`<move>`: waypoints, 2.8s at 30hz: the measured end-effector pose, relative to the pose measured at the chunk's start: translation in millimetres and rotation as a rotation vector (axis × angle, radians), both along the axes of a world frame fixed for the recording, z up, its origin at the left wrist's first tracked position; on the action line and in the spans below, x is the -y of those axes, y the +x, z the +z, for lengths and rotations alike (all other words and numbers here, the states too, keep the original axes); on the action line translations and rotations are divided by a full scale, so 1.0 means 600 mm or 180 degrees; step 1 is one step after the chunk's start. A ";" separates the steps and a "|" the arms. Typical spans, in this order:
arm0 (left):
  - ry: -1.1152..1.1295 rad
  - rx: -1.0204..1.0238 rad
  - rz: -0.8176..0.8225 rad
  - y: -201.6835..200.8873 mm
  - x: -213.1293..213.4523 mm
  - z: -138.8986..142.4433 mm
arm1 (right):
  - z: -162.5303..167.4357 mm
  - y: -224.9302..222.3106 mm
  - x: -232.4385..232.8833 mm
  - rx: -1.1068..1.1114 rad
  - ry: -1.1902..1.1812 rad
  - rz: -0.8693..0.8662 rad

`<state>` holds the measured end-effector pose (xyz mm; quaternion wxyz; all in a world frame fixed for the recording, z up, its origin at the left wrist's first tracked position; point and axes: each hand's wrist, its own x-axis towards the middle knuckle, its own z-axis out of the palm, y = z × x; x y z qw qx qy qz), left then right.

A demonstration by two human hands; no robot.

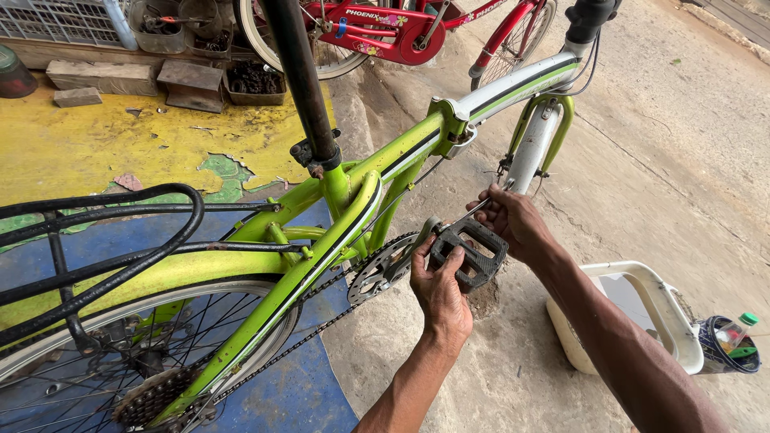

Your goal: The person uses a wrench to loosen and remove a bicycle pedal from the crank arm. They hold the pedal with one hand while turning the wrench with the other, then detach the pedal from the bike.

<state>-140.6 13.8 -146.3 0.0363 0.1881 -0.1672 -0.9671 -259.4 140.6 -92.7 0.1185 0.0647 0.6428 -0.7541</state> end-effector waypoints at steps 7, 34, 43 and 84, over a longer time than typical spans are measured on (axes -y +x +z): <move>-0.0082 0.0038 -0.0042 0.005 0.003 0.015 | -0.026 0.015 0.019 0.0705 -0.0279 -0.0426; -0.0029 -0.0145 -0.0007 0.003 -0.002 -0.003 | 0.110 0.110 0.081 -0.3013 0.2776 0.0970; -0.0089 -0.0155 0.0047 0.011 -0.004 0.001 | 0.109 0.101 0.094 -0.2521 0.2957 0.1014; -0.0456 -0.0005 -0.0094 0.009 0.004 0.003 | 0.061 0.067 0.024 -0.1967 0.1329 0.0478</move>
